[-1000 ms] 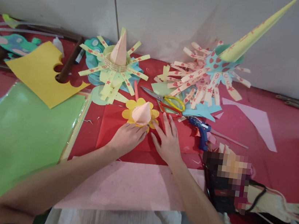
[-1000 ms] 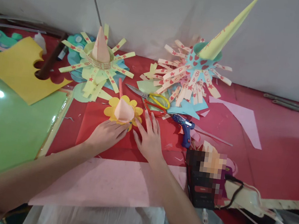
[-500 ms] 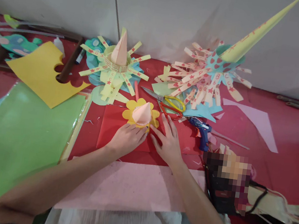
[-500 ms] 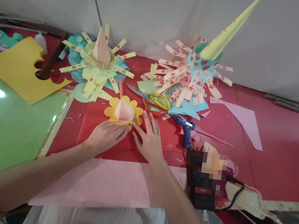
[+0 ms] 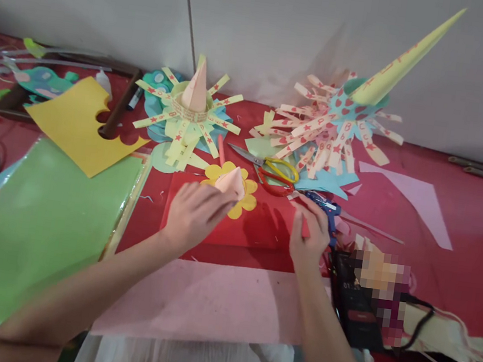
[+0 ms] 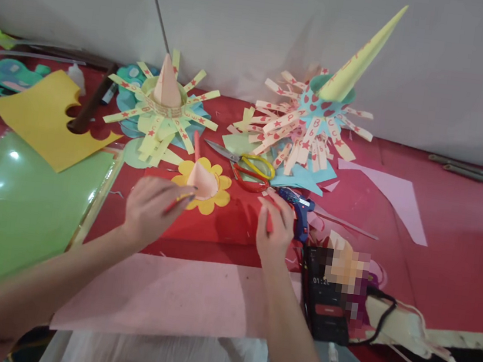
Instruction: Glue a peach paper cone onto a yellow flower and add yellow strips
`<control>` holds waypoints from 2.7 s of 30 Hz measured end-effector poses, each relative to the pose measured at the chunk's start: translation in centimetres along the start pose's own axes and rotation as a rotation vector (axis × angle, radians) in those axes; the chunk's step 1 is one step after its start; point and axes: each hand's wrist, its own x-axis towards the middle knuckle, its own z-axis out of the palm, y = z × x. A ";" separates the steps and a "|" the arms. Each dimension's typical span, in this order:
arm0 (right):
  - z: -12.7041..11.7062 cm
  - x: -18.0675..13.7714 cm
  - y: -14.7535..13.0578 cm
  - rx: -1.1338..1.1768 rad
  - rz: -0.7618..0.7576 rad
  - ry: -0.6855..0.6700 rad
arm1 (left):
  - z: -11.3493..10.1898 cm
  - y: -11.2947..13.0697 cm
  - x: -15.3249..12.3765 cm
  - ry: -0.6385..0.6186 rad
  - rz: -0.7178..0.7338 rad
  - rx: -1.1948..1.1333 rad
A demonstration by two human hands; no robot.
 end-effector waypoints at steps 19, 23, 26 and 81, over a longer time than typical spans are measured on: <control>-1.7 0.9 1.5 0.010 0.233 0.074 | 0.6 -0.2 4.8 -0.101 -0.431 -0.258; -1.7 0.9 1.5 0.025 0.237 0.067 | 0.6 0.1 4.9 -0.079 -0.487 -0.268; -1.7 0.8 1.5 0.025 0.231 0.066 | 0.2 0.4 5.0 -0.064 -0.500 -0.259; -0.7 0.9 -0.6 1.374 0.817 -0.486 | -2.9 -1.2 7.9 0.333 -0.632 -0.575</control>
